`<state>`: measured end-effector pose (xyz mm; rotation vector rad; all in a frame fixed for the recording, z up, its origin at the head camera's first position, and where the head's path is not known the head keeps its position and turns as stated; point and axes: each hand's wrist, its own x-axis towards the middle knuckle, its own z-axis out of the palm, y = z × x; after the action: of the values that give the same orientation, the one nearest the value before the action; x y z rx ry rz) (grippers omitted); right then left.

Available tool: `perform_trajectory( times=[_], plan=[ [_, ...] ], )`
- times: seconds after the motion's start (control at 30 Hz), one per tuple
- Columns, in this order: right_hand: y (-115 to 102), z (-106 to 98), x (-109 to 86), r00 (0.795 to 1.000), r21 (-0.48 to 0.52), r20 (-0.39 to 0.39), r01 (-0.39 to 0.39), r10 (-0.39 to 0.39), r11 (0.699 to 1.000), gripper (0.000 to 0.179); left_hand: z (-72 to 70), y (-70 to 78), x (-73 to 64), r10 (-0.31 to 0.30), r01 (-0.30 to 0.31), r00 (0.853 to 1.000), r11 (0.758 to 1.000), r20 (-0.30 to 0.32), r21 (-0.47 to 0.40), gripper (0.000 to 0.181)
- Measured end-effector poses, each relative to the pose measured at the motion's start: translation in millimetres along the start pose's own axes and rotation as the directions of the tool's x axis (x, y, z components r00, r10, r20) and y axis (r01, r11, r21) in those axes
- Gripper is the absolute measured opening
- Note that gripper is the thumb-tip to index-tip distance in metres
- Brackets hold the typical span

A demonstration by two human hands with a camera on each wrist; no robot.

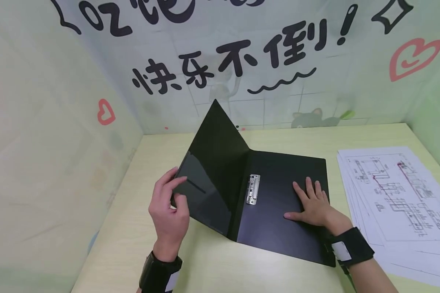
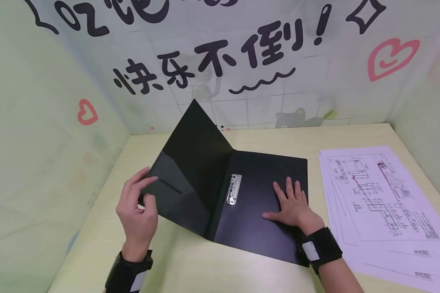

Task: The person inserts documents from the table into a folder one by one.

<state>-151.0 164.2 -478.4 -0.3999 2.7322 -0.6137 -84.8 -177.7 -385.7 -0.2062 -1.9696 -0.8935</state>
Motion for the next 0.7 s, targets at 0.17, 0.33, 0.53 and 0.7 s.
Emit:
perform_trajectory(
  times=[0.17, 0.33, 0.53, 0.7],
  plan=[
    [0, 0, 0.0, 1.000, 0.010, -0.006, 0.005, -0.005, 1.000, 0.107, -7.7, -0.7, 8.4, -0.057, 0.035, 0.995, 0.965, 0.078, 0.259, 0.025],
    [1, 0, 0.1, 1.000, 0.018, -0.013, 0.017, -0.017, 1.000, 0.107, -10.0, -1.4, 10.9, -0.112, 0.039, 0.985, 0.890, 0.135, 0.454, 0.032],
    [4, -1, 0.5, 1.000, 0.002, -0.011, 0.021, -0.021, 1.000, 0.107, -3.2, -7.8, 0.8, -0.202, -0.046, 0.940, 0.720, 0.273, 0.693, 0.051],
    [5, -1, 0.4, 1.000, 0.013, -0.008, 0.025, -0.025, 1.000, 0.107, 3.3, -14.1, -12.5, -0.304, -0.044, 0.891, 0.679, 0.336, 0.733, 0.055]
  ],
)
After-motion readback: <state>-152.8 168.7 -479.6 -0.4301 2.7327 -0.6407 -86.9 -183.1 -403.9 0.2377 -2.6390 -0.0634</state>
